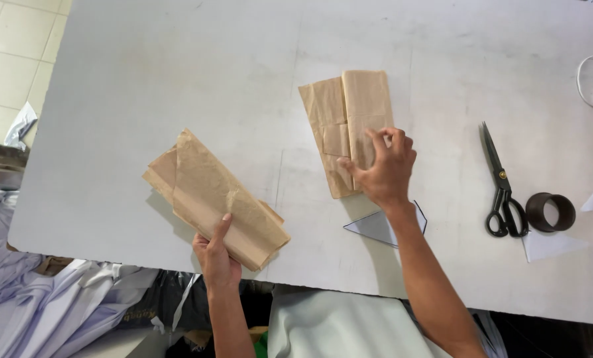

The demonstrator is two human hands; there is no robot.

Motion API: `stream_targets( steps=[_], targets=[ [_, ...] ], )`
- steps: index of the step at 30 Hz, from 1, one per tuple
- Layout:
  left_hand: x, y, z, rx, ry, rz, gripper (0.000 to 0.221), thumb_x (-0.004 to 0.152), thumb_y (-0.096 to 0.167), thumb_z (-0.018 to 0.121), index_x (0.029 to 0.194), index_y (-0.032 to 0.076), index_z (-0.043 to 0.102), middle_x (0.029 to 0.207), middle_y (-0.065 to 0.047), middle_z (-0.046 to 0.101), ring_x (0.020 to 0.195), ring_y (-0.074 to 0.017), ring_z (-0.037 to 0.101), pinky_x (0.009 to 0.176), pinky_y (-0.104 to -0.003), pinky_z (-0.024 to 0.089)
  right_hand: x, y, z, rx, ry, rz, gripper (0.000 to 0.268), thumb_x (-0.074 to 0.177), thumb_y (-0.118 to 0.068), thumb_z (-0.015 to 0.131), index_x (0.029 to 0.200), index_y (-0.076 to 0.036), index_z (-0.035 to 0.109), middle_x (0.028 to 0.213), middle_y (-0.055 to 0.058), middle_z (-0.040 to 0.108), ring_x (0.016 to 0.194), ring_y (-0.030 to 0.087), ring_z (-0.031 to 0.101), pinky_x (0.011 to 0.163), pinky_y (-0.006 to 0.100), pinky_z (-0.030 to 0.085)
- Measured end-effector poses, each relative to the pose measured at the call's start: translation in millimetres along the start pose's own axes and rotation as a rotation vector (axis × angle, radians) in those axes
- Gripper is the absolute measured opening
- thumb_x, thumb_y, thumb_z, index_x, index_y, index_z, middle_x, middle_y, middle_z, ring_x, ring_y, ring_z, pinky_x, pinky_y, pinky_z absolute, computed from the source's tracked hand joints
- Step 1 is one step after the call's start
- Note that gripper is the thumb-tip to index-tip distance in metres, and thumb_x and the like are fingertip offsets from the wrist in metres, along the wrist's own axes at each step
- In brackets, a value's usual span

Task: Folding paper patterns and tying fabric strips around small fabric components

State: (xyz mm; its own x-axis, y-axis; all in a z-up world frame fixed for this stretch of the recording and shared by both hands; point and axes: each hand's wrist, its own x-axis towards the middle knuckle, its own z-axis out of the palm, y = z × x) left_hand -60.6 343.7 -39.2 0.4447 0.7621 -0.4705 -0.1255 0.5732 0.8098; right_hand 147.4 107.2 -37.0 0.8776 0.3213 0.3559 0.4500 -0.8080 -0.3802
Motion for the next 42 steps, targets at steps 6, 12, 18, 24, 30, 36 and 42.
stream_targets(
  steps=[6,12,18,24,30,36,42],
  targets=[
    [-9.6,-10.0,3.0,0.019,-0.025,-0.011,0.024,0.082,0.004,0.081,0.103,-0.002,0.070,0.087,-0.021,0.075,0.072,-0.0324,0.076,0.061,-0.044,0.063,1.8,17.6,1.1,0.060,-0.181,0.223,0.067,0.081,-0.020,0.080,0.140,0.000,0.058,0.121,0.025,0.062,0.109,0.048,0.066,0.086,0.063,0.055],
    [-16.7,-11.3,18.2,0.007,-0.027,-0.033,0.021,0.082,0.003,0.081,0.100,0.000,0.071,0.086,-0.020,0.076,0.073,-0.0319,0.077,0.061,-0.043,0.063,-8.2,74.1,11.5,0.795,-0.009,0.510,0.027,0.086,-0.015,0.076,0.113,-0.011,0.075,0.087,0.010,0.070,0.083,0.019,0.068,0.071,0.037,0.058],
    [-14.2,-16.8,21.5,0.013,-0.064,-0.025,0.022,0.083,0.004,0.079,0.103,0.000,0.071,0.088,-0.020,0.075,0.075,-0.0328,0.077,0.064,-0.044,0.064,-4.8,128.8,9.8,1.143,0.040,0.719,0.029,0.090,-0.013,0.072,0.119,-0.009,0.073,0.092,0.014,0.073,0.079,0.023,0.074,0.075,0.038,0.064],
    [-13.6,-13.4,26.9,0.017,-0.068,-0.014,0.022,0.083,0.004,0.080,0.102,0.001,0.071,0.088,-0.019,0.076,0.074,-0.0312,0.077,0.063,-0.042,0.064,-8.5,70.6,0.6,0.908,0.033,0.467,0.015,0.096,-0.008,0.069,0.108,-0.009,0.078,0.083,0.007,0.069,0.082,0.015,0.063,0.072,0.033,0.057],
    [-17.8,7.0,21.3,-0.005,-0.027,0.031,0.024,0.082,0.005,0.079,0.104,0.000,0.071,0.089,-0.020,0.075,0.076,-0.0327,0.078,0.064,-0.044,0.065,-14.2,35.8,21.8,1.045,0.031,0.451,0.011,0.098,-0.011,0.071,0.104,-0.009,0.080,0.081,0.006,0.073,0.078,0.011,0.066,0.074,0.032,0.060],
    [-8.8,15.0,3.2,-0.001,0.013,0.031,0.026,0.085,0.007,0.077,0.109,0.000,0.070,0.093,-0.019,0.076,0.081,-0.0314,0.077,0.067,-0.042,0.065,-4.0,41.4,-3.2,1.421,-0.010,0.874,0.015,0.095,-0.017,0.066,0.105,-0.011,0.076,0.094,0.010,0.076,0.084,0.023,0.077,0.082,0.037,0.064],
    [-6.4,13.6,7.0,0.007,0.010,0.023,0.033,0.085,0.007,0.077,0.116,-0.002,0.068,0.098,-0.022,0.075,0.085,-0.0339,0.077,0.070,-0.046,0.064,8.5,68.0,-17.9,0.495,0.310,0.331,0.053,0.095,-0.026,0.081,0.134,0.004,0.060,0.117,0.026,0.063,0.118,0.041,0.059,0.106,0.055,0.042]
  ],
)
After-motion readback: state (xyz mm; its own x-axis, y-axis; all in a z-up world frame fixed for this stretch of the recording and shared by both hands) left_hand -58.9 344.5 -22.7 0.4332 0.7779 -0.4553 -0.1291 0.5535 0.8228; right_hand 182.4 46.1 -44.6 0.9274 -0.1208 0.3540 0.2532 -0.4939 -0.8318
